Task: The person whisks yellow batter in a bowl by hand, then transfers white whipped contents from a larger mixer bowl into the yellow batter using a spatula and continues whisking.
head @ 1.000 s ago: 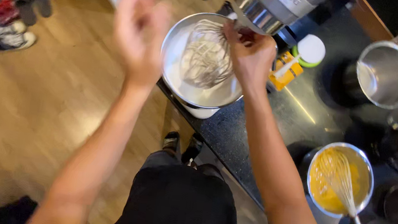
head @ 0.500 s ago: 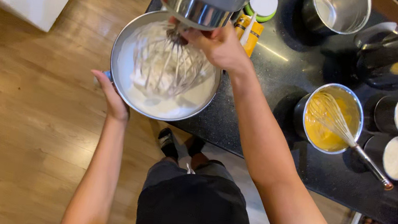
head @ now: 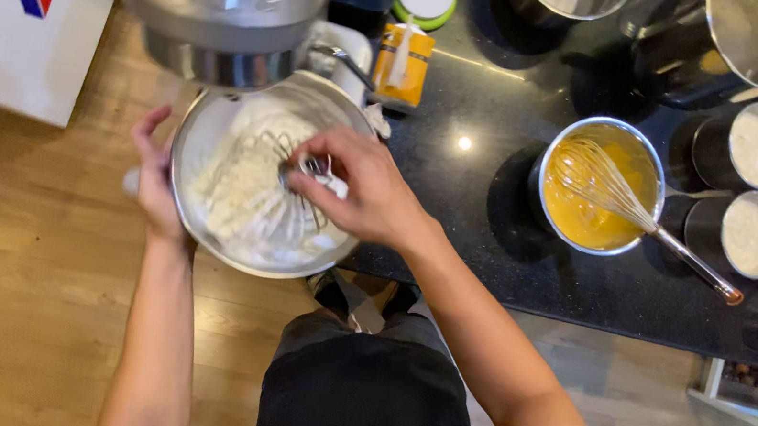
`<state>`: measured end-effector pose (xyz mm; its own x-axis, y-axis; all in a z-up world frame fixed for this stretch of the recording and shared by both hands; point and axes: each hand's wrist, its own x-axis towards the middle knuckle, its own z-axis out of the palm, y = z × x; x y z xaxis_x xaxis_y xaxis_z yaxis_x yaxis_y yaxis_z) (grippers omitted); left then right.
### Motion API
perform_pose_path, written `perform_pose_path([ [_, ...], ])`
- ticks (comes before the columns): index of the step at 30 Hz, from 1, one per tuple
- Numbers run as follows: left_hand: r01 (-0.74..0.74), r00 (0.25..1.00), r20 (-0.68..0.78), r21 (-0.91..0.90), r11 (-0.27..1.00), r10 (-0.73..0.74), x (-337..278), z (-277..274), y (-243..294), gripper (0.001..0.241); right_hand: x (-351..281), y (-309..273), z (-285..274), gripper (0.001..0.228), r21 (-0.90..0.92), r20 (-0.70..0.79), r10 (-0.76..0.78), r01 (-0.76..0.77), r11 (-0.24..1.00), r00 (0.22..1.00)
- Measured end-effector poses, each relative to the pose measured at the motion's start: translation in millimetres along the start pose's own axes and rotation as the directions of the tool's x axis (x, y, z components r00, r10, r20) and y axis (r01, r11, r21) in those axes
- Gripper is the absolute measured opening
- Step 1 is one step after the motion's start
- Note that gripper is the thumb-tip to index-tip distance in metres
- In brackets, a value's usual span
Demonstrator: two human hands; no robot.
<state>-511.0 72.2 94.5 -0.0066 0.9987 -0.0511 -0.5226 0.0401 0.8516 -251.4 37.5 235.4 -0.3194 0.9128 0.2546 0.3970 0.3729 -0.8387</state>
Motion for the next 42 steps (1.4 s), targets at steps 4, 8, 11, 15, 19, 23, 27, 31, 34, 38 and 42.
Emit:
perform_pose_path([
  [4, -0.196, 0.979, 0.070, 0.078, 0.978, 0.191, -44.9, 38.5, 7.0, 0.047, -39.7, -5.9, -39.6, 0.025, -0.042, 0.041, 0.017, -0.015, 0.999, 0.999],
  [8, -0.187, 0.982, 0.012, 0.065, 0.980, 0.186, -82.9, 65.6, -0.6, 0.049, -77.9, -10.4, -78.0, 0.027, -0.094, 0.092, -0.005, 0.013, 0.995, 0.996],
  [11, -0.154, 0.986, -0.022, 0.268, 0.951, 0.166, -106.2, 87.1, -27.9, 0.041, -101.2, -3.2, -108.2, 0.028, -0.125, 0.101, -0.068, 0.080, 0.989, 0.993],
  [15, -0.047, 0.995, -0.076, 0.145, 0.988, 0.059, -109.5, 139.6, -87.0, 0.035, -135.4, 14.2, -152.7, 0.030, -0.256, 0.080, -0.041, 0.060, 0.965, 0.996],
  [19, -0.089, 0.995, 0.053, 0.031, 0.996, 0.087, -100.4, 194.5, -141.9, 0.042, -171.7, 35.5, -196.0, 0.026, -0.320, -0.016, 0.064, -0.066, 0.945, 0.998],
  [23, -0.210, 0.964, 0.193, 0.140, 0.967, 0.182, -93.0, 226.9, -176.7, 0.040, -200.0, 55.0, -228.0, 0.027, -0.369, -0.117, 0.061, -0.100, 0.924, 0.991],
  [27, -0.310, 0.946, 0.240, 0.465, 0.829, 0.219, -78.1, 242.6, -188.8, 0.053, -208.4, 70.6, -235.4, 0.028, -0.431, -0.168, 0.026, -0.097, 0.897, 0.985],
  [31, -0.193, 0.936, 0.343, 0.299, 0.934, 0.083, -50.6, 253.5, -188.2, 0.052, -190.8, 85.0, -232.1, 0.027, -0.541, -0.037, -0.087, 0.053, 0.840, 0.996],
  [34, -0.091, 0.926, 0.377, 0.217, 0.972, 0.003, -30.9, 259.1, -181.8, 0.041, -171.7, 101.9, -238.0, 0.027, -0.610, 0.128, -0.143, 0.192, 0.769, 0.981],
  [38, -0.071, 0.895, 0.441, 0.278, 0.958, -0.062, -12.9, 264.7, -173.6, 0.040, -151.2, 136.9, -241.3, 0.029, -0.542, 0.337, -0.184, 0.350, 0.764, 0.923],
  [42, -0.032, 0.899, 0.421, 0.343, 0.939, -0.123, -4.8, 266.2, -173.5, 0.041, -151.5, 169.4, -223.7, 0.032, -0.554, 0.171, -0.015, 0.109, 0.825, 0.985],
])
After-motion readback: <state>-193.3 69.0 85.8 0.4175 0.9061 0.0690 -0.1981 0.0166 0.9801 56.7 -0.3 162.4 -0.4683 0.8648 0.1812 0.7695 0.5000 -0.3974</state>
